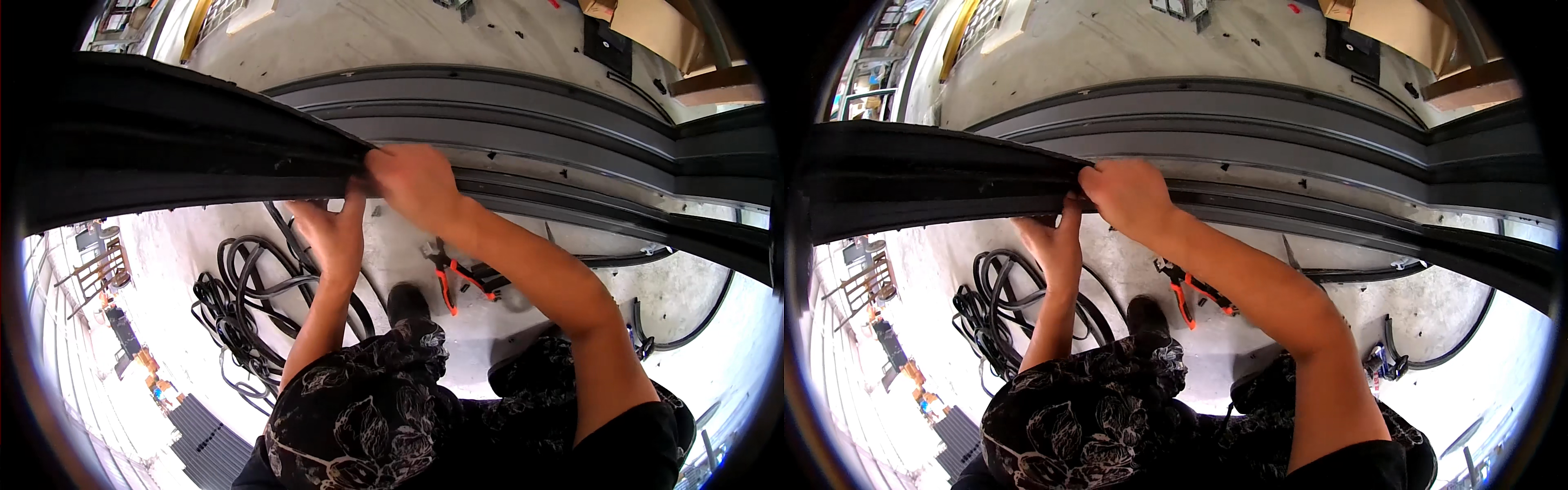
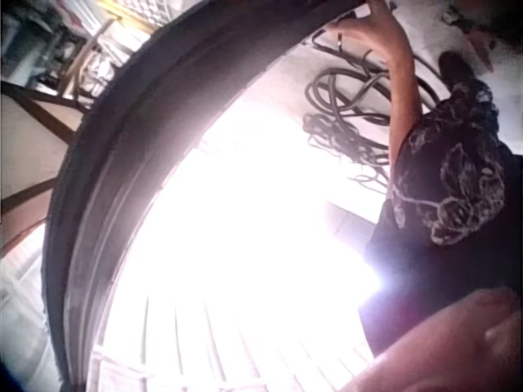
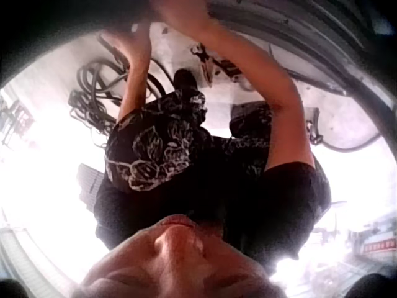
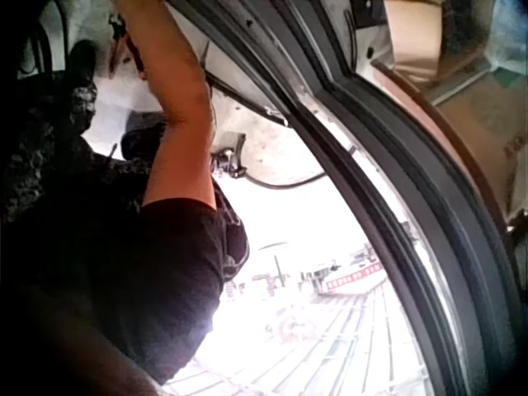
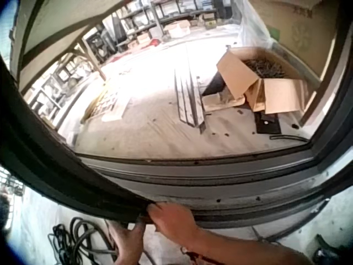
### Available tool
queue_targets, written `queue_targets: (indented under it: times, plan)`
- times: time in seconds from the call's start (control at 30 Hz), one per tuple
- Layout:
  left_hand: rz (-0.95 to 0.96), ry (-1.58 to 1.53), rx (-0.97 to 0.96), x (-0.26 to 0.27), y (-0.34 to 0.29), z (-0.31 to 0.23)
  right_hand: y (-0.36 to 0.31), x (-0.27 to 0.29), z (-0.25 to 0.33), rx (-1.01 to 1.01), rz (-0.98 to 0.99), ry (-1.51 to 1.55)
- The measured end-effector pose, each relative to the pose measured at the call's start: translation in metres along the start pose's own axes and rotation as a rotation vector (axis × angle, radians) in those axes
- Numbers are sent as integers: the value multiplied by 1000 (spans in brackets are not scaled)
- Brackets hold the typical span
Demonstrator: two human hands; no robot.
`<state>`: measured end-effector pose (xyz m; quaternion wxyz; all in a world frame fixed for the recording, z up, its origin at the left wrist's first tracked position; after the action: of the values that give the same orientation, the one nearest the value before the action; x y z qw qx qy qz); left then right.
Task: The person installs a black rubber seal into the frame of a window. The person cuts a length of rubber tubing using a pair of pliers, then uses their hands and a small tool to press the seal into the grooves of the window frame, working around the corners and along the edges.
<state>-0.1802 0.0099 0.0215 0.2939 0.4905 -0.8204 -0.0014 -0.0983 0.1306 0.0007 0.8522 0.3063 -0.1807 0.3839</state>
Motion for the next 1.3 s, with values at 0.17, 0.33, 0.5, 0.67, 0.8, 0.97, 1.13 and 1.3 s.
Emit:
queue_targets:
  times: [0.17,0.33,0.5,0.67,0.8,0.97,1.13,1.3]
  plan:
    - [-91,157,-17,0,-1,-4,5,1,0,62,48,61]
    - [-29,220,-25,0,-1,3,5,-3,-9,78,51,150]
    - [-45,82,50,-3,-7,10,2,-4,-13,67,70,238]
    - [-39,48,67,0,-5,14,-1,-4,-10,-63,-2,223]
    - [0,-42,98,1,-4,11,-1,-2,-17,-82,-27,235]
    - [-52,25,91,1,-6,8,-3,-6,-11,-12,-38,122]
    - [-63,21,133,-2,-6,5,-12,-9,-2,-93,-98,42]
    - [-9,-54,149,1,-8,5,-15,-4,3,-53,-158,36]
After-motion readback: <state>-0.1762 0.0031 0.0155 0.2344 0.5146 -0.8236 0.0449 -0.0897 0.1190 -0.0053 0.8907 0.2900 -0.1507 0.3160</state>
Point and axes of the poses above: each hand's wrist, its own y-axis towards the middle knuckle, its own x-axis out of the back of the hand, z = x × y, the point moved 6 cm from there along y, towards the middle knuckle, and after that the axes turned 2 degrees about -x, right-handed, at the moved point
